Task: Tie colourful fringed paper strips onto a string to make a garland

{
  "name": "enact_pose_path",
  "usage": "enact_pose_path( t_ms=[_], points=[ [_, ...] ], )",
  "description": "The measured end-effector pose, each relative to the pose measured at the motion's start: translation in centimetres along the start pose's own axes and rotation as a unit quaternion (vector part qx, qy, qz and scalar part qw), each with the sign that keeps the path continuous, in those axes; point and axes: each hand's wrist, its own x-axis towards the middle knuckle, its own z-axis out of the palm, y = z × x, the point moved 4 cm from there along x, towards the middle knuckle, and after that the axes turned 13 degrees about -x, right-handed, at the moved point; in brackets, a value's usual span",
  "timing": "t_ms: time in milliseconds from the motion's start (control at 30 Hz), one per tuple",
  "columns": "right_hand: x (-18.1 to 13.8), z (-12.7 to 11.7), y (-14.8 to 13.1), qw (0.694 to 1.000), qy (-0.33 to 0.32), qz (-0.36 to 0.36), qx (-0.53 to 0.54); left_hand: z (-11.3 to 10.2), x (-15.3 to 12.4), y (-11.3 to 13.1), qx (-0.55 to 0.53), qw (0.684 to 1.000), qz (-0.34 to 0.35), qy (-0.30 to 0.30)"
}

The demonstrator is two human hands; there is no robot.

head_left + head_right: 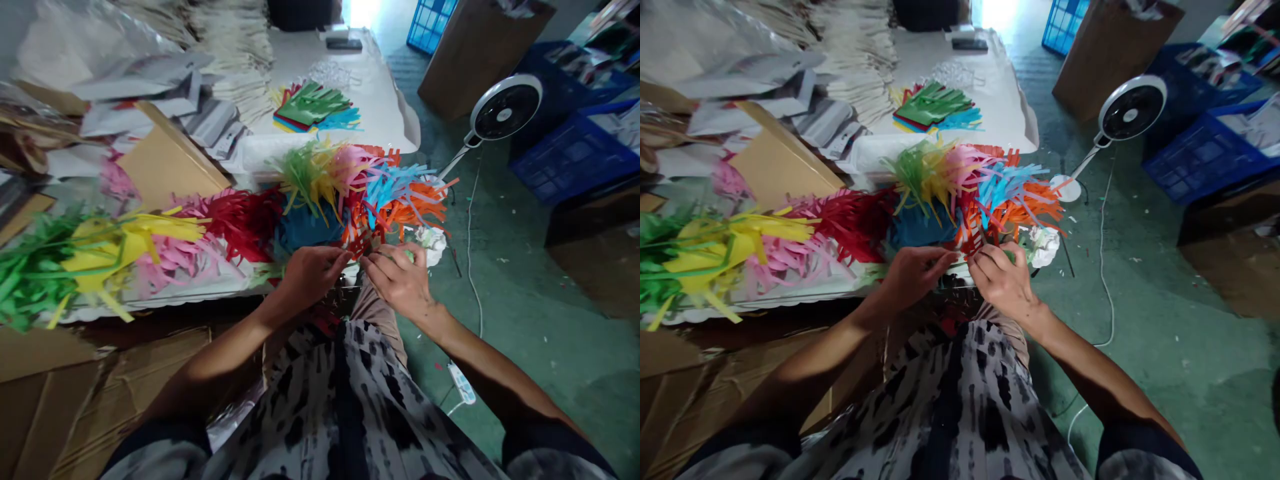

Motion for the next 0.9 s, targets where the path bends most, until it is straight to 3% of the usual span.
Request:
enact_pose_path(
  t_ms=[67, 167, 267, 433, 533, 633, 733, 800, 900],
  points=[
    [-0.3, -1.1, 0.2, 0.999, 0.051, -0.004, -0.005, -0.5, 0.0, 0.0, -0.165, 0.981, -0.079, -0.057],
    [-0.6, -2.1, 0.5, 0.996, 0.094, 0.000, -0.001, -0.4, -0.4, 0.6, -0.373, 0.902, -0.171, -0.133],
    [-0.4, -2.7, 0.7, 0.993, 0.120, 0.008, 0.016, -0.1, -1.0, 1.0, -0.475, 0.835, -0.248, -0.125],
    [1.5, -4.1, 0.5, 0.988, 0.144, 0.041, 0.035, 0.5, -2.0, 1.4, -0.565, 0.765, -0.297, -0.085],
    [2.9, -4.1, 0.6, 0.961, 0.117, 0.178, 0.179, 0.7, -2.2, 1.5, -0.576, 0.773, -0.264, -0.031],
    [3.8, -2.8, 0.2, 0.870, 0.076, 0.304, 0.382, 0.3, -2.1, 1.6, -0.545, 0.816, -0.182, 0.062],
    [4.7, -1.9, -0.3, 0.791, 0.066, 0.345, 0.501, -0.3, -1.9, 1.9, -0.537, 0.828, -0.116, 0.116],
    [5.5, -1.9, -0.3, 0.770, 0.067, 0.342, 0.534, -0.8, -1.7, 2.1, -0.542, 0.826, -0.094, 0.126],
    [7.2, -2.5, -0.1, 0.786, 0.039, 0.296, 0.541, -1.8, -1.8, 2.3, -0.543, 0.822, -0.097, 0.139]
  ],
)
